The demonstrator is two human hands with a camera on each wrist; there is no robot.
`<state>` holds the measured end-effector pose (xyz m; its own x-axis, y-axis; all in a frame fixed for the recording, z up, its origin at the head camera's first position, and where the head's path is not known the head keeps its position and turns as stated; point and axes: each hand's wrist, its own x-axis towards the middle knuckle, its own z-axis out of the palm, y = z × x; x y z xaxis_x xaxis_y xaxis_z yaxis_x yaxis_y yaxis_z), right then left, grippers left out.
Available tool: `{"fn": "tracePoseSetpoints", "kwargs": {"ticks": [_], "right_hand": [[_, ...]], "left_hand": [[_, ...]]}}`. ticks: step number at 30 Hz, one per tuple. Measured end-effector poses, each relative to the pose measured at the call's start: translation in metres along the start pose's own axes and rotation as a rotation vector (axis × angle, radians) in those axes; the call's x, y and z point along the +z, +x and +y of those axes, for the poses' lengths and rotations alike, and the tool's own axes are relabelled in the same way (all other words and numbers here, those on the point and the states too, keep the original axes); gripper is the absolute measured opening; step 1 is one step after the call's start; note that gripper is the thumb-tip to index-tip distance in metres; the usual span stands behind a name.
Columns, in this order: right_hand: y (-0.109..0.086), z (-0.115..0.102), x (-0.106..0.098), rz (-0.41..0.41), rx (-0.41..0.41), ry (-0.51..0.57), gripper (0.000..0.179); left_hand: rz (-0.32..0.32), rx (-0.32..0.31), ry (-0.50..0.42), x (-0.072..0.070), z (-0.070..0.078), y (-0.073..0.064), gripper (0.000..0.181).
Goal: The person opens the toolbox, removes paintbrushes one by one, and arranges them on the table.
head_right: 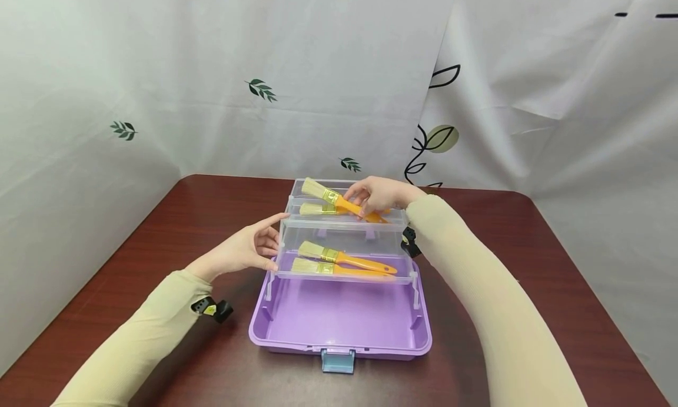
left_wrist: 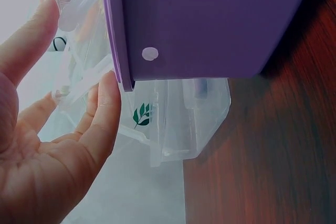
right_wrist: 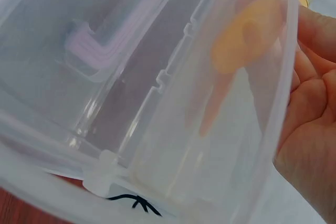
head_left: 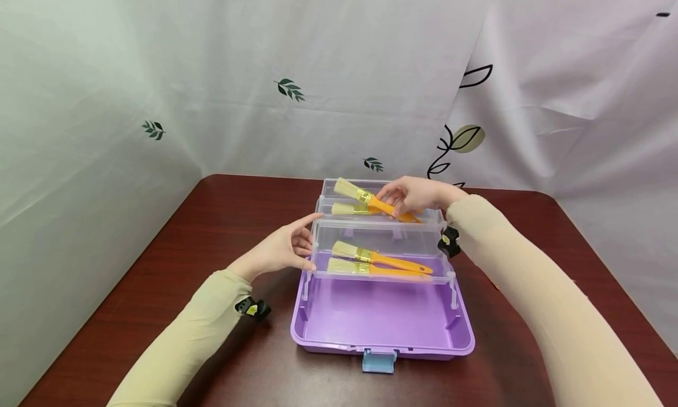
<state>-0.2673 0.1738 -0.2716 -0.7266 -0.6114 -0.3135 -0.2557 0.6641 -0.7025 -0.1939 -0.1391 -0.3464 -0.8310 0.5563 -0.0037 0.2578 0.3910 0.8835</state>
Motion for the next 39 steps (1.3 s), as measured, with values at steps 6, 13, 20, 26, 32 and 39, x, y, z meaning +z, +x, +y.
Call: {"fn": "tracePoseSetpoints", "kwargs": {"ticks": [6,13,20,26,32,39], "right_hand": [[0.001,0.002,0.001,0.058,0.006,0.060,0.048],[-0.001,-0.001,0.001,0.137,0.006,0.219,0.048],[-0.007,-0.007,0.001,0.200,-0.038,0.409,0.049],[-0.012,-0.009,0.003,0.206,-0.059,0.511,0.048],[-0.015,-0.009,0.005,0.197,-0.043,0.650,0.053],[-0.025,-0.008,0.013,0.194,-0.048,0.770,0.056]], "left_hand": [[-0.001,-0.001,0.006,0.000,0.000,0.000,0.104],[-0.005,-0.003,0.018,0.000,0.000,0.001,0.105],[-0.002,-0.002,0.025,0.000,0.002,0.000,0.105],[0.002,-0.008,0.013,0.000,0.001,0.001,0.106],[0.001,0.003,0.003,0.000,0.001,0.000,0.105],[-0.001,0.003,0.009,0.000,0.001,0.001,0.104]]}}
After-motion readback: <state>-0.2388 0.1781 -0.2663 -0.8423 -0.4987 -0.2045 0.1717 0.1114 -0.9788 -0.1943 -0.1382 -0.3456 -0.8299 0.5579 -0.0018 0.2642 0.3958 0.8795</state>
